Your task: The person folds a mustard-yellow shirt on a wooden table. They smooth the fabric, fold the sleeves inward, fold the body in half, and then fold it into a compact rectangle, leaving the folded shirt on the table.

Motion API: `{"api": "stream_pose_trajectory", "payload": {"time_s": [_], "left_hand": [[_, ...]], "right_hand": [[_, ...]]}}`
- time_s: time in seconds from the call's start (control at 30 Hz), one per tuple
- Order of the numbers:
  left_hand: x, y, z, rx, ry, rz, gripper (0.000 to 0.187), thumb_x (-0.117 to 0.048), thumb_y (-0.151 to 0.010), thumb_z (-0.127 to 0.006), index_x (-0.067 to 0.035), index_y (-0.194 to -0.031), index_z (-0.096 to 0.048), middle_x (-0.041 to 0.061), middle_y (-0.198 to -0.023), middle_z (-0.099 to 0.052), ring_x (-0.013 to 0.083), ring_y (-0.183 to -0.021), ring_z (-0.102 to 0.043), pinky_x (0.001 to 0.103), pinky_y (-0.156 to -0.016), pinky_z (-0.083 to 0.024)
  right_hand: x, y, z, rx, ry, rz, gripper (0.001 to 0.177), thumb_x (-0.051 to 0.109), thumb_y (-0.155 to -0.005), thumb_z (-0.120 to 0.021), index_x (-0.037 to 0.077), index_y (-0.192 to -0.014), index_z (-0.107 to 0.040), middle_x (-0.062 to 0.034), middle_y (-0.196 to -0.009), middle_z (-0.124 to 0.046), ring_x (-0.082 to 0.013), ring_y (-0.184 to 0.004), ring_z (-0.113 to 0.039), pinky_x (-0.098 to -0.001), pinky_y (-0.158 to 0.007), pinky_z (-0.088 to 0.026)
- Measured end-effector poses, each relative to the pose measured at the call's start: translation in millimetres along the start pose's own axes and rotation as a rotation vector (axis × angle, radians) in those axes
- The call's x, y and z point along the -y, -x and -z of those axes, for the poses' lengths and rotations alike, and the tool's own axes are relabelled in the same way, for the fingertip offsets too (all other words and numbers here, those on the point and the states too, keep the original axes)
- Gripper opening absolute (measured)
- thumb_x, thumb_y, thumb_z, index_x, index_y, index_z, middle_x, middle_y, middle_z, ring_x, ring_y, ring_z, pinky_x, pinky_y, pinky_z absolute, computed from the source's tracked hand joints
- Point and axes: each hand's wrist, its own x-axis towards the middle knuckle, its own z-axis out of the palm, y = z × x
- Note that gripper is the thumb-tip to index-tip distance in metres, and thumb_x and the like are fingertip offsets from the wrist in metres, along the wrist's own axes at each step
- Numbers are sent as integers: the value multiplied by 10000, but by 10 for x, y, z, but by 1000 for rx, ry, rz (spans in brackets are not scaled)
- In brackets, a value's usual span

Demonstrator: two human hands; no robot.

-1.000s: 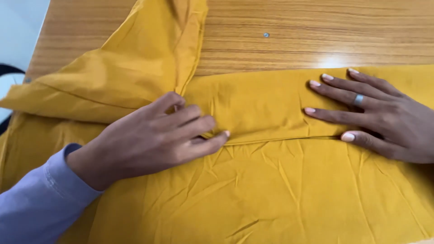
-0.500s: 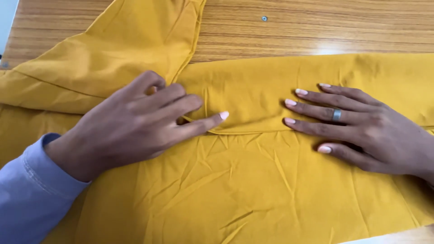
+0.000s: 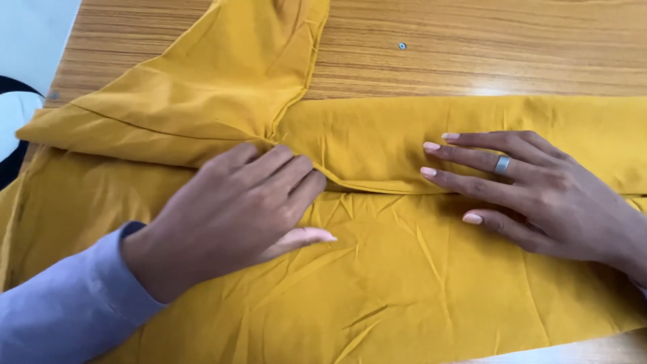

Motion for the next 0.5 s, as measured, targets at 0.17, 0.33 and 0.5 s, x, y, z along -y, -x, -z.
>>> {"api": "stream_pose_trajectory", "payload": {"time_s": [0.17,0.33,0.5], "left_hand": [[-62,-28,84,6,248,133,579,-572,-864,-659,-10,-1001,-630,94,-964,-622,248,-914,-602,376,-770,-500],[-101,-29,126,91,506,209,445,-438,-882,-707,-28,-1032,-621,81,-952,-656,261,-912,-622,413,-783,-482],[-133,-3,198,-11,494,115,415,-389,-920,-692,-31,-1120,-627,75,-956,-677,237,-919,-643,420,-783,-495]], "right_hand": [[133,-199,45,49,-76,-15,612,388,-899,-548,175,-1469,-482,-26,-1577,-427,-278,-1410,-431,-477,-1104,-373],[194,-353,6,76,-188,92,628,432,-980,-461,129,-1529,-435,-88,-1641,-360,-333,-1469,-365,-504,-1156,-315],[141,-341,-134,85,-295,99,588,422,-1020,-413,132,-1529,-464,-100,-1650,-380,-348,-1522,-344,-520,-1226,-261]]}}
